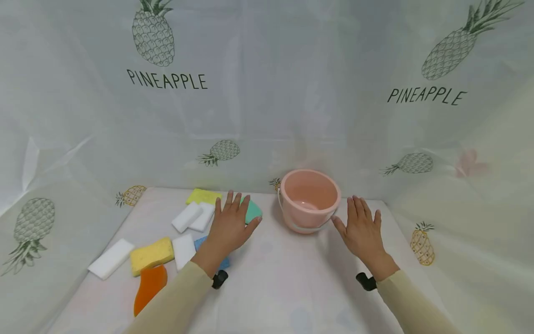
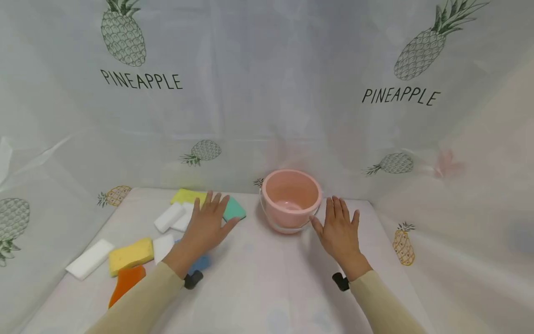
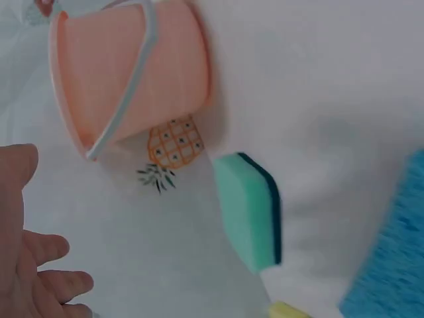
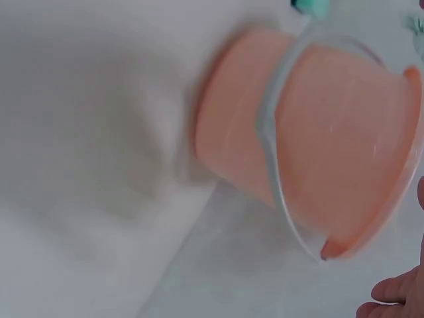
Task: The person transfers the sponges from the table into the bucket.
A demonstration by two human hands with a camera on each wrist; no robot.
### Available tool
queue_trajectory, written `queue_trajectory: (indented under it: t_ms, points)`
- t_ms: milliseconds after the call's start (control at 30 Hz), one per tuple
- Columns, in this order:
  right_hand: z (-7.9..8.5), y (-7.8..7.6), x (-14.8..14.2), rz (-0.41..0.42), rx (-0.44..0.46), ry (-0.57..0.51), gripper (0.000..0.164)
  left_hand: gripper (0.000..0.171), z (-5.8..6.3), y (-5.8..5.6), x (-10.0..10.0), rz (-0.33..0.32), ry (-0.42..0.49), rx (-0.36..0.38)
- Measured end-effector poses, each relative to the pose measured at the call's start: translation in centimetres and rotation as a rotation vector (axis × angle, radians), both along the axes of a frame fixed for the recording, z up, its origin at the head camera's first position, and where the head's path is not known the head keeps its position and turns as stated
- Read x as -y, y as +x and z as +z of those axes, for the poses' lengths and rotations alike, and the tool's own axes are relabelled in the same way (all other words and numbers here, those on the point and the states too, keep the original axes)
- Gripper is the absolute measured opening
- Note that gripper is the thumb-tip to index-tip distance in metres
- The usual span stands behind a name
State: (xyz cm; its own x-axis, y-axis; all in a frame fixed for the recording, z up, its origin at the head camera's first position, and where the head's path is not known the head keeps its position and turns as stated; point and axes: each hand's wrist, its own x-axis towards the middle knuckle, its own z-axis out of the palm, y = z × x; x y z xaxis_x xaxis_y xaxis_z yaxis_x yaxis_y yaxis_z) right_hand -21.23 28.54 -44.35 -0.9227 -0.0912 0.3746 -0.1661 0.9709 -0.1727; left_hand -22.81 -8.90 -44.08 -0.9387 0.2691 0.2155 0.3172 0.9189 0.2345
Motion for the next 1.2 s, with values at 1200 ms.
queue_trajectory:
  t_ms: [1200]
  points:
    - [2.6, -3.8, 2.5, 0.167, 0.279, -0.131, 0.075, 0.072, 2.6, 0.0, -7.6, -0.118, 0.191, 0.162]
